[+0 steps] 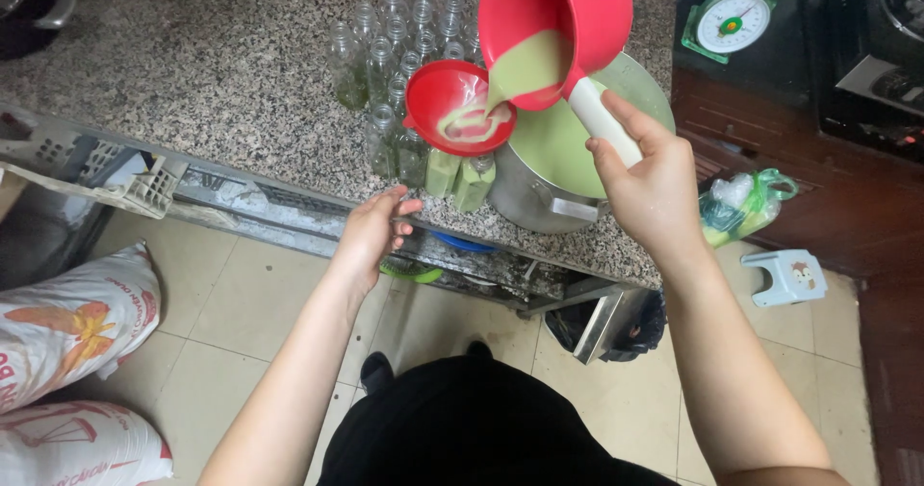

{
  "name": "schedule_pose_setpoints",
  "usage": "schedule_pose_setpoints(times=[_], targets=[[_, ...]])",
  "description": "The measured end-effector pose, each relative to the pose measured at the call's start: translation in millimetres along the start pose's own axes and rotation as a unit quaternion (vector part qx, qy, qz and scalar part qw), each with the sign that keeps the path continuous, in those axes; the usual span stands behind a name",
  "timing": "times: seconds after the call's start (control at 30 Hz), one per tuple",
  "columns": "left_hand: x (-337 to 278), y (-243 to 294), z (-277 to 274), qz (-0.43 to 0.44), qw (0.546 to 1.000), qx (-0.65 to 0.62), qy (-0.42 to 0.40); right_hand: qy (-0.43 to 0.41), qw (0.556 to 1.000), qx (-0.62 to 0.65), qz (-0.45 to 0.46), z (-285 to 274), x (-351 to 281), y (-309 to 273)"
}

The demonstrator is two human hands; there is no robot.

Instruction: Filling small glass bottles with a green liquid from a large pot using a ladle and a funnel.

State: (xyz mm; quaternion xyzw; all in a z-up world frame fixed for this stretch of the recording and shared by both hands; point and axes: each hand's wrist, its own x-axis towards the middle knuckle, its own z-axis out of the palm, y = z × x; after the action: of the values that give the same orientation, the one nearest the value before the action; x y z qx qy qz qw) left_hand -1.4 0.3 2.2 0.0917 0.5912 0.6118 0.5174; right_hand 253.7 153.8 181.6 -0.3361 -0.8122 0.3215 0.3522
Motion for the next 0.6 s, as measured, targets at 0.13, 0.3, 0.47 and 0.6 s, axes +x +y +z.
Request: schedule_pose_setpoints(times=[0.13, 0.3, 0.47, 0.6], targets=[[1, 3, -1, 0.005, 1.0, 0.003, -0.001, 0.001, 1.0, -0.004, 0.01, 0, 0, -8], [2, 4, -2, 0.008, 1.0, -0.01, -0.005, -0.003, 1.0, 0.01, 0.001, 0, 1, -8], [1, 5, -3, 0.009, 1.0, -0.021, -0.003, -0.006, 1.0, 0.02, -0.016, 1, 1, -9], [0, 4, -6, 0.012, 1.0, -0.011, -0.001, -0.001, 1.0, -0.009, -0.022, 2, 0, -15]])
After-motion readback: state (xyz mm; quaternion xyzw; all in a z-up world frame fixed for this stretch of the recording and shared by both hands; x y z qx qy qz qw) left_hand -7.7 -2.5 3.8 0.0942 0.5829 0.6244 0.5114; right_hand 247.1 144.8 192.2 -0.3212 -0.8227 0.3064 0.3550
